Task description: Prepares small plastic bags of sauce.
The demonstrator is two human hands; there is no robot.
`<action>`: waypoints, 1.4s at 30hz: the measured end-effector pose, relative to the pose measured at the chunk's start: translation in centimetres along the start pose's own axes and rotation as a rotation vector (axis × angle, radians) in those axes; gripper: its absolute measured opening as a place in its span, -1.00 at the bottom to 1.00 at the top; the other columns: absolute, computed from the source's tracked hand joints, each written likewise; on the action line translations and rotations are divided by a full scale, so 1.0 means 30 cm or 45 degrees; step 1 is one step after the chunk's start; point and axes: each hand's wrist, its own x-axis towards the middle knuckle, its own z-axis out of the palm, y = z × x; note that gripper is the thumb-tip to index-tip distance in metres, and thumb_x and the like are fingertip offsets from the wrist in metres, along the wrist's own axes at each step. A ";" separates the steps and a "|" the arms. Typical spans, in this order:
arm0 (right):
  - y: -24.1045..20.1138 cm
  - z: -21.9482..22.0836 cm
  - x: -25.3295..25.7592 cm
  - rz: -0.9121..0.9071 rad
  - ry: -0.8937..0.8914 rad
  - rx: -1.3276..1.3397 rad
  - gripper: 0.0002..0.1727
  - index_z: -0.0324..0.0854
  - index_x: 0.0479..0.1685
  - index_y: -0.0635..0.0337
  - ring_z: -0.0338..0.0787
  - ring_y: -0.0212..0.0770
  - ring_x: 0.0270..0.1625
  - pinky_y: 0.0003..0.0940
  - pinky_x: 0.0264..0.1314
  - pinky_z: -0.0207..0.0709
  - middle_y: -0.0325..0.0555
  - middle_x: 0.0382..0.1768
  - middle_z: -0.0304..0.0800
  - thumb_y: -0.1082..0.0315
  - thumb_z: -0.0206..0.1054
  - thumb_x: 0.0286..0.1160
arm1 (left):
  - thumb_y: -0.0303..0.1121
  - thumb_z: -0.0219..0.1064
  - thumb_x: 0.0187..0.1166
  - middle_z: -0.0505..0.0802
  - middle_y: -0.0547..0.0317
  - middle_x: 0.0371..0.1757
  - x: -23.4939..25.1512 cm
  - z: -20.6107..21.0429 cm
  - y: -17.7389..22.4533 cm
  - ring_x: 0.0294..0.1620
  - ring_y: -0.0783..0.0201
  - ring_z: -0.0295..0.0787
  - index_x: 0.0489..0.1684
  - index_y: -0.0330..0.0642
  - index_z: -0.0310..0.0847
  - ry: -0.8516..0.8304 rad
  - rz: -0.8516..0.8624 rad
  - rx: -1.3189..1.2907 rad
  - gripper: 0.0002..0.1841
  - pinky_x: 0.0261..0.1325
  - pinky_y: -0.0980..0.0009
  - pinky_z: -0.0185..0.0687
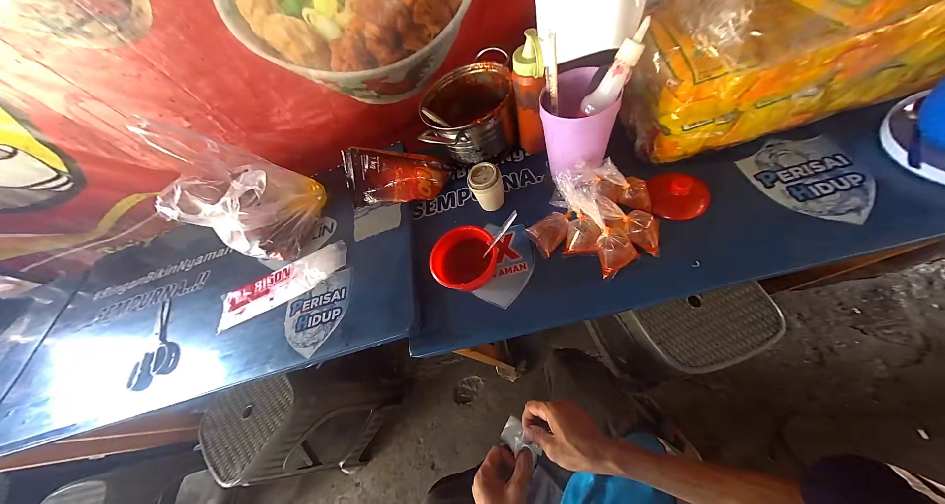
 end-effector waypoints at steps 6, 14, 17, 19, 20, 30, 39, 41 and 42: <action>0.034 0.046 0.041 0.175 -0.027 0.662 -0.84 0.64 -0.14 0.34 0.58 -0.39 -0.30 -0.41 -0.13 0.46 -0.15 -0.32 0.69 0.40 0.25 0.66 | -0.48 0.46 0.40 0.77 0.10 -0.56 0.012 0.050 -0.070 -0.57 0.33 0.74 -0.21 -0.45 0.63 0.212 -0.033 0.120 -0.81 -0.39 0.30 0.77; 0.057 0.059 0.080 0.185 -0.122 0.814 -0.83 0.60 -0.14 0.24 0.54 -0.46 -0.32 -0.51 -0.21 0.43 -0.30 -0.37 0.56 0.38 0.14 0.75 | -0.61 0.21 0.58 0.82 0.21 -0.40 0.042 0.051 -0.043 -0.47 0.49 0.65 -0.19 -0.39 0.73 0.142 -0.376 -0.536 -0.85 -0.35 0.58 0.58; 0.051 0.042 0.090 0.123 -0.070 0.811 -0.81 0.61 -0.09 0.31 0.56 -0.46 -0.29 -0.50 -0.16 0.48 -0.27 -0.34 0.58 0.41 0.11 0.76 | -0.54 0.08 0.65 0.73 0.32 -0.46 0.047 0.043 -0.029 -0.50 0.54 0.58 -0.34 -0.18 0.61 0.009 -0.404 -0.858 -0.79 -0.37 0.62 0.53; 0.044 0.018 0.097 0.165 -0.078 0.874 -0.81 0.60 -0.09 0.24 0.59 -0.49 -0.34 -0.54 -0.25 0.49 -0.32 -0.37 0.61 0.39 0.09 0.78 | -0.48 0.05 0.65 0.75 0.33 -0.45 0.048 0.042 -0.030 -0.51 0.54 0.57 -0.37 -0.13 0.63 -0.094 -0.401 -1.019 -0.76 -0.36 0.62 0.53; 0.038 0.010 0.098 0.200 -0.091 0.933 -0.82 0.60 -0.12 0.19 0.59 -0.51 -0.40 -0.59 -0.33 0.47 -0.36 -0.42 0.63 0.38 0.09 0.78 | -0.45 0.04 0.62 0.75 0.32 -0.46 0.047 0.042 -0.033 -0.52 0.53 0.57 -0.37 -0.12 0.67 -0.137 -0.410 -1.095 -0.75 -0.38 0.61 0.52; 0.060 0.007 0.126 0.311 -0.182 1.038 -0.76 0.57 -0.34 0.08 0.22 -0.58 -0.70 -0.66 -0.66 0.08 -0.46 -0.66 0.41 0.40 0.10 0.76 | -0.40 -0.08 0.77 0.77 0.28 -0.40 0.047 0.046 -0.057 -0.41 0.47 0.64 -0.29 -0.13 0.66 -0.171 -0.457 -1.168 -0.66 -0.24 0.56 0.58; 0.089 -0.001 0.115 0.227 -0.337 1.141 -0.78 0.53 0.18 0.07 0.62 -0.49 -0.39 -0.59 -0.41 0.44 -0.27 -0.26 0.74 0.31 0.13 0.68 | -0.31 -0.25 0.84 0.64 0.39 -0.62 0.063 0.091 -0.056 -0.69 0.59 0.41 -0.36 -0.09 0.61 -0.070 -0.320 -1.390 -0.53 -0.57 0.68 0.35; 0.075 -0.015 0.099 0.040 -0.287 0.817 -0.60 0.44 0.30 0.19 0.74 -0.40 -0.19 -0.48 -0.19 0.57 -0.17 -0.12 0.77 0.35 0.27 0.49 | -0.36 -0.21 0.83 0.64 0.36 -0.62 0.071 0.086 -0.043 -0.69 0.57 0.39 -0.39 -0.15 0.62 0.011 -0.343 -1.170 -0.55 -0.58 0.66 0.34; 0.069 -0.016 0.096 -0.041 -0.228 0.685 -0.58 0.46 0.26 0.26 0.75 -0.38 -0.17 -0.45 -0.14 0.60 -0.14 -0.12 0.78 0.38 0.33 0.41 | -0.37 -0.18 0.83 0.65 0.35 -0.62 0.074 0.087 -0.038 -0.69 0.56 0.41 -0.40 -0.17 0.62 0.018 -0.354 -1.084 -0.56 -0.57 0.65 0.37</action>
